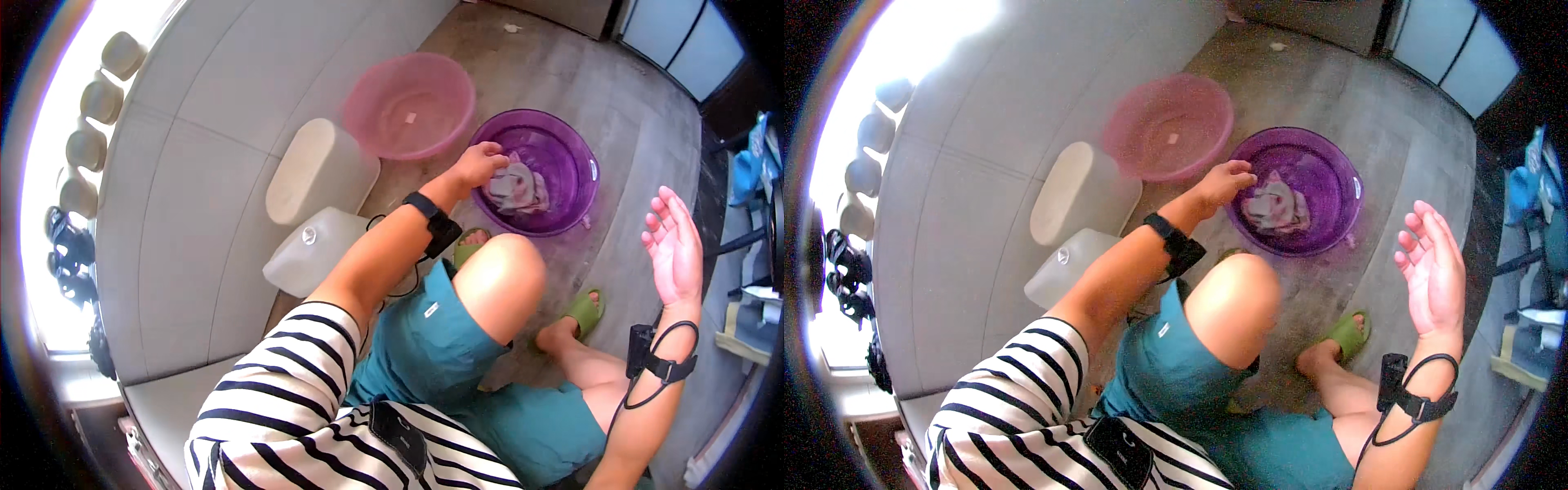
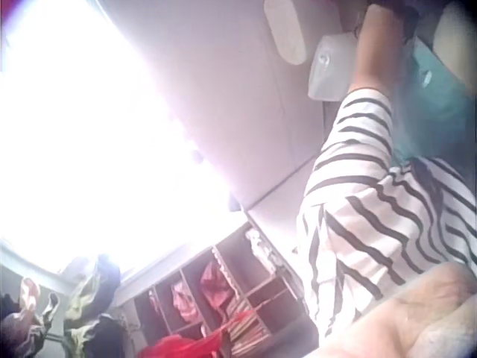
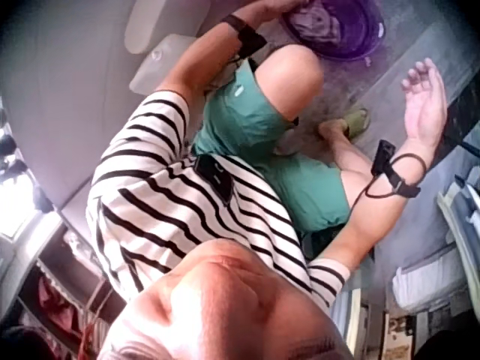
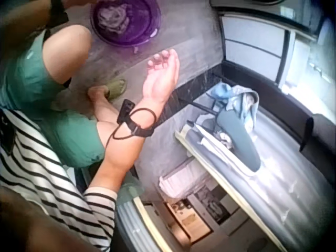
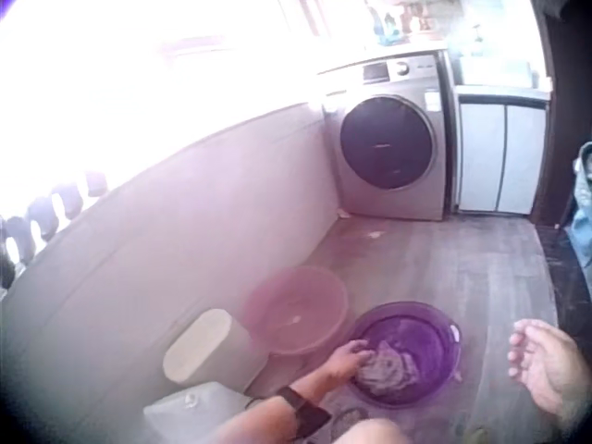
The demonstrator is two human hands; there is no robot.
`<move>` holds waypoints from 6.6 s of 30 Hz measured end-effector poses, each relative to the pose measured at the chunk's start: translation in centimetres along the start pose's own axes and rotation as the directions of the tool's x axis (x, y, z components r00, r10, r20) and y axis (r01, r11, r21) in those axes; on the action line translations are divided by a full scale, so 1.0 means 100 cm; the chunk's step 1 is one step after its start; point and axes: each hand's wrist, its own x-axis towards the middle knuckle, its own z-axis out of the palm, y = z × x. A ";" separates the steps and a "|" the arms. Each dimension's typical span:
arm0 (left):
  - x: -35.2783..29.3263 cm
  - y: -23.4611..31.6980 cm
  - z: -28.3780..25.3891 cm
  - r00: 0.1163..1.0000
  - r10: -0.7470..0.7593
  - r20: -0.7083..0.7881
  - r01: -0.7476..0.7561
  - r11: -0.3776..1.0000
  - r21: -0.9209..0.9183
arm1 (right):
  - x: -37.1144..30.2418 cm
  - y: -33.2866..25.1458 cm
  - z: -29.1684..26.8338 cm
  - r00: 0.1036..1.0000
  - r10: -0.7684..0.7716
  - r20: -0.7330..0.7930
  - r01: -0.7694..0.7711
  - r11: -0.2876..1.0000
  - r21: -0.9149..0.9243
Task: The person wipes a plastic stool with a cloth, rotating it to clean all sides and the underside. They then unscrew the cap from a large plastic bottle and pour liquid into the cap.
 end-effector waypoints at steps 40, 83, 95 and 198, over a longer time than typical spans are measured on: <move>-0.271 0.021 -0.228 0.847 0.467 -0.256 -0.389 0.871 0.301 | -0.086 0.015 0.314 0.715 0.112 0.690 0.231 0.894 -0.384; -0.215 -0.065 -0.214 0.946 0.324 0.008 -0.192 0.540 0.819 | 0.005 0.227 0.299 0.829 0.505 0.240 -0.485 0.863 -0.141; -0.181 -0.038 -0.187 0.962 0.274 0.016 -0.136 0.425 0.895 | 0.029 0.215 0.285 0.879 0.448 0.162 -0.426 0.891 -0.153; -0.253 -0.133 -0.255 0.983 0.080 -0.165 0.007 0.884 0.467 | 0.033 0.106 0.275 0.873 0.308 0.377 -0.237 0.946 -0.223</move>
